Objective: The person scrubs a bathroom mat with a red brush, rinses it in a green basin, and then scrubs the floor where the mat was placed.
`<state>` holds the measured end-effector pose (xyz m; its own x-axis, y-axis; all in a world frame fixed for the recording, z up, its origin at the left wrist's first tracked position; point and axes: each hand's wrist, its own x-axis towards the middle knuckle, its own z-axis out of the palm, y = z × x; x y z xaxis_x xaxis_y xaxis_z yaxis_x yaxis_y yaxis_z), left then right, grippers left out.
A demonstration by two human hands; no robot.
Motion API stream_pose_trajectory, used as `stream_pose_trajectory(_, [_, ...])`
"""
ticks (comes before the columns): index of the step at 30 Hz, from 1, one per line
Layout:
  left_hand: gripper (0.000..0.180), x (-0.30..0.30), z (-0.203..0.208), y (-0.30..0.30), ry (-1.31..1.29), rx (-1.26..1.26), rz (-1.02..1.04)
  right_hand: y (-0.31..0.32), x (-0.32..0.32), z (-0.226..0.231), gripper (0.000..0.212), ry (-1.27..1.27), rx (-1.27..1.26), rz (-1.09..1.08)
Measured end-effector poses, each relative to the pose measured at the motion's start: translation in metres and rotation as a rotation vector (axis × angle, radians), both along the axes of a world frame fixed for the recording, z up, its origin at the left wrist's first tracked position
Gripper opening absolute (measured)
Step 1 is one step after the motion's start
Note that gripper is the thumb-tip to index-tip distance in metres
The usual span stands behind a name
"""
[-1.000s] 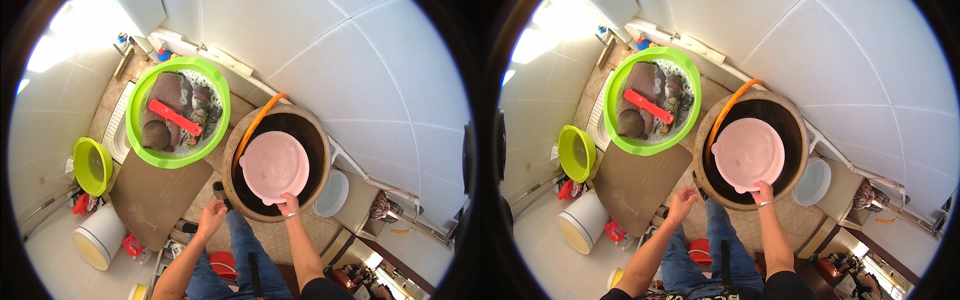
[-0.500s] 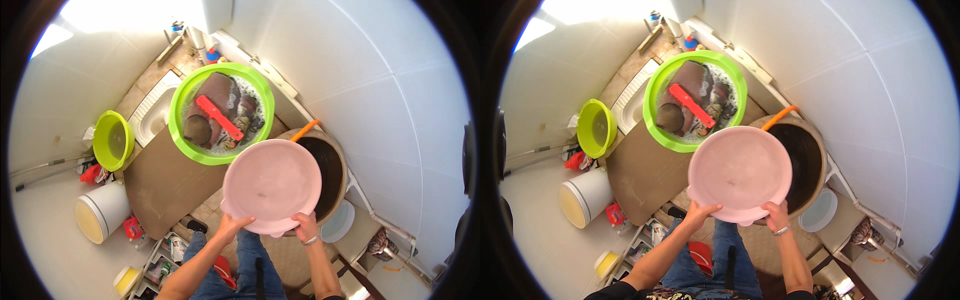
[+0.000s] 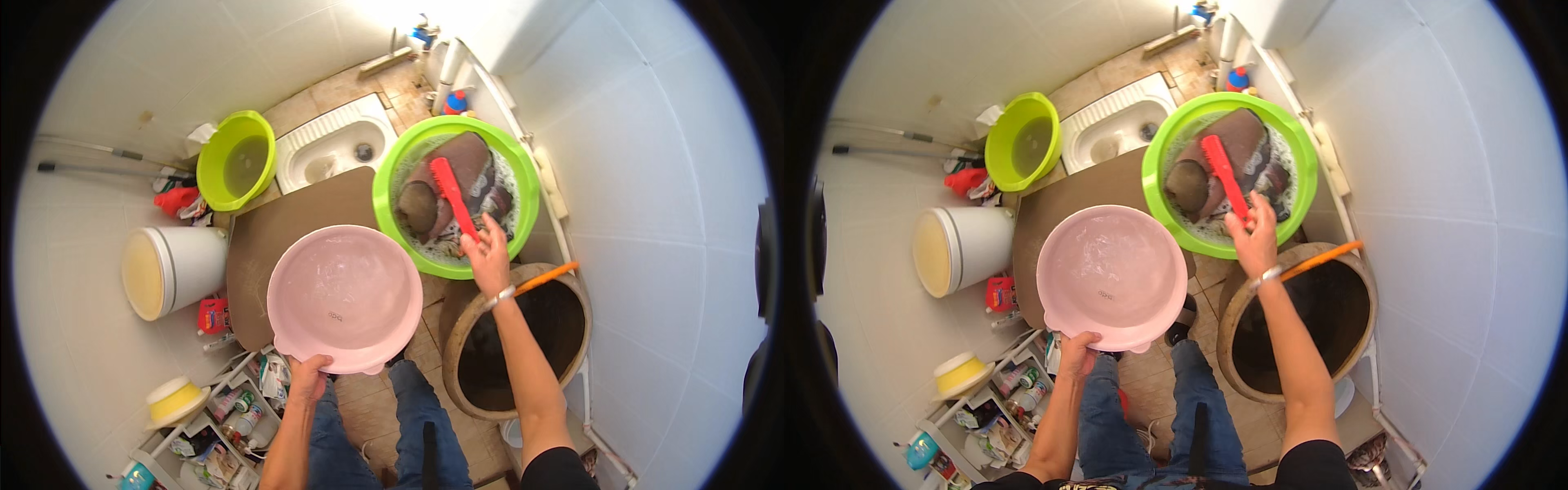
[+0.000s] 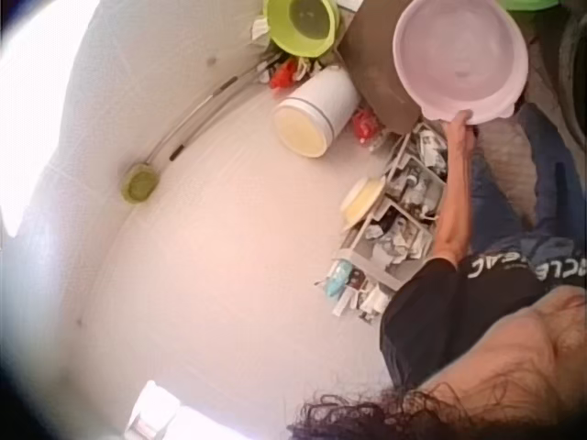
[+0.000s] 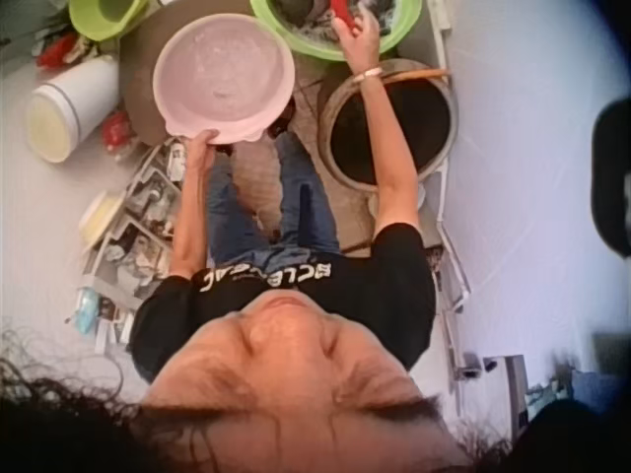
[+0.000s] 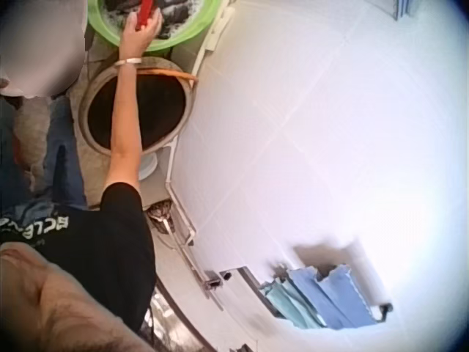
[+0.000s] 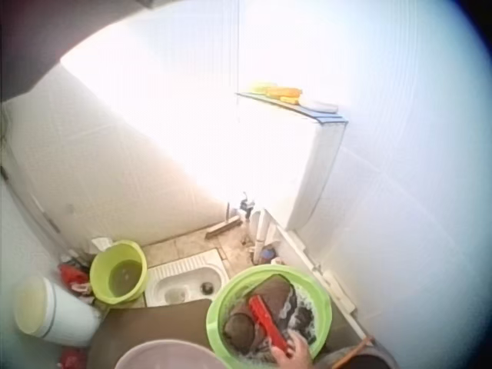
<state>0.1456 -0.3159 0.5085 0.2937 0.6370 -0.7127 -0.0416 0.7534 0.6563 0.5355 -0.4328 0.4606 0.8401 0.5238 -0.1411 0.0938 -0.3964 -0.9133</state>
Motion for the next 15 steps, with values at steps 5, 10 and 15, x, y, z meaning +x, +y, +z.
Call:
stream_pose_trajectory(5, [0.077,-0.063,-0.056,0.028,0.016,-0.048,0.069,0.069,0.043,-0.054,0.083,-0.245,-0.486,0.103])
stream_pose_trajectory(10, [0.08,-0.126,-0.123,0.034,0.034,-0.105,0.11,0.089,0.041,-0.059,0.057,-0.512,-0.348,-0.158])
stream_pose_trajectory(15, [0.073,-0.162,-0.169,0.027,0.087,-0.188,0.158,0.1,-0.008,-0.022,0.054,-0.431,-0.013,-0.131])
